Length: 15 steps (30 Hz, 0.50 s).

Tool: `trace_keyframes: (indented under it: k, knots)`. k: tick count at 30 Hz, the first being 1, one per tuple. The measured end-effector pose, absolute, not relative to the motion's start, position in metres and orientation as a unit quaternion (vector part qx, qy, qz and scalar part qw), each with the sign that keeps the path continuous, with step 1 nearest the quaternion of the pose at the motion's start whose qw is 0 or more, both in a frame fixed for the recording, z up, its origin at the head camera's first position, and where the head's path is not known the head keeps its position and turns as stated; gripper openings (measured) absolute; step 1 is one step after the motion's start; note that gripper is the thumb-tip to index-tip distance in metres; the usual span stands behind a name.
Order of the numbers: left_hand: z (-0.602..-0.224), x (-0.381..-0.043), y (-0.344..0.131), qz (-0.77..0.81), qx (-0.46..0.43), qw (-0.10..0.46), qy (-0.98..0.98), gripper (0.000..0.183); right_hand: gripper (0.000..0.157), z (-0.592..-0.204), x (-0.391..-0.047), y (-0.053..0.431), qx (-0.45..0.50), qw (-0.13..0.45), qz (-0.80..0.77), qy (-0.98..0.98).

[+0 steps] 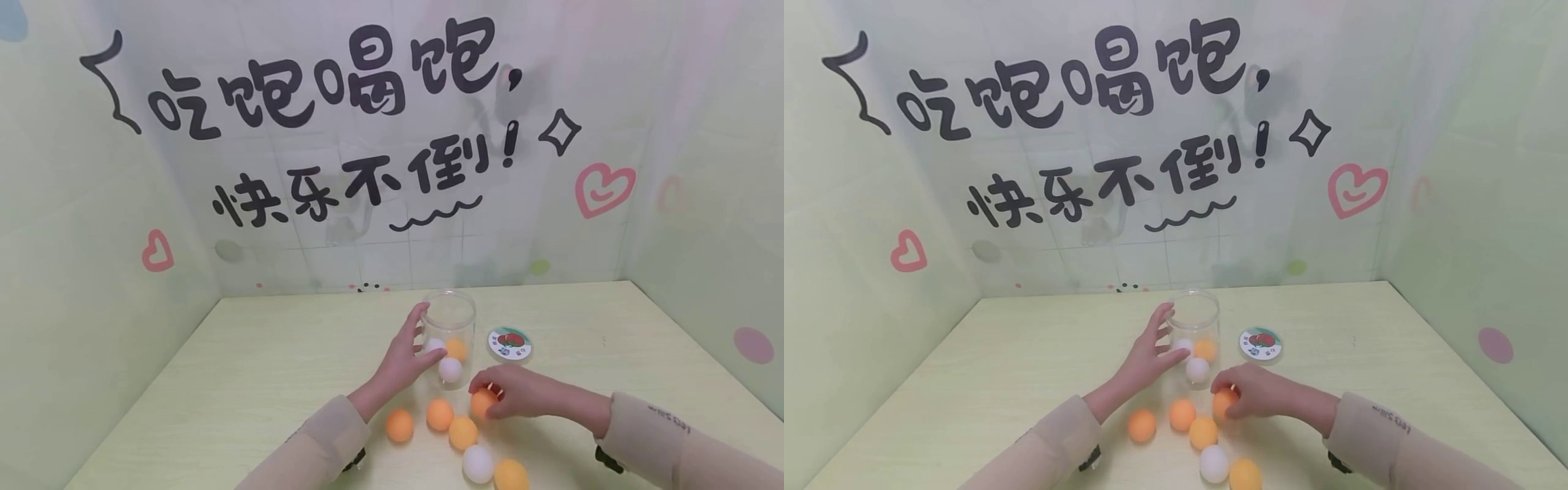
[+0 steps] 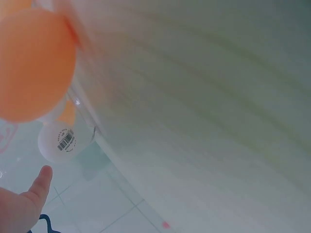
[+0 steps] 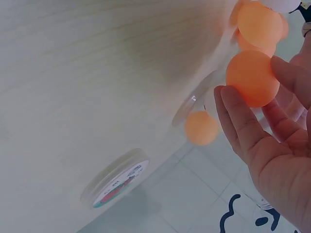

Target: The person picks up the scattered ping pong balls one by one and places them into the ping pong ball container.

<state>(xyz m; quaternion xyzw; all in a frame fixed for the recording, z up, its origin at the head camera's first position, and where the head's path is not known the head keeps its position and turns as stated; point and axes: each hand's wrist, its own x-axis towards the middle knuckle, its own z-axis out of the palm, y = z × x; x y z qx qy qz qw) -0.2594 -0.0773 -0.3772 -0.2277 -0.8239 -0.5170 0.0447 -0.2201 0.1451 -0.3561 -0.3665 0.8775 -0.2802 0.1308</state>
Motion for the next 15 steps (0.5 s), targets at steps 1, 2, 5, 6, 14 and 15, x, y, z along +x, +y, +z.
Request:
trace_keyframes:
  k: [1, 2, 5, 6, 14, 15]
  knots:
    - [-0.377, -0.259, -0.077, -0.517, -0.228, 0.045, -0.824, 0.075, 0.026, -0.354, -0.220, 0.145, -0.370, 0.127, -0.277, 0.878]
    - [-0.377, -0.259, -0.078, -0.518, -0.229, 0.045, -0.823, 0.075, 0.026, -0.353, -0.221, 0.145, -0.374, 0.123, -0.275, 0.877]
    - [-0.378, -0.259, -0.078, -0.517, -0.229, 0.046, -0.824, 0.075, 0.026, -0.347, -0.221, 0.144, -0.380, 0.115, -0.270, 0.877]
    - [-0.378, -0.259, -0.078, -0.516, -0.229, 0.046, -0.824, 0.075, 0.026, -0.345, -0.221, 0.144, -0.382, 0.111, -0.267, 0.878]
    - [-0.378, -0.259, -0.078, -0.516, -0.229, 0.049, -0.824, 0.075, 0.026, -0.328, -0.223, 0.145, -0.376, 0.092, -0.259, 0.885]
    - [-0.378, -0.259, -0.078, -0.515, -0.229, 0.049, -0.824, 0.075, 0.025, -0.326, -0.223, 0.145, -0.378, 0.086, -0.254, 0.886]
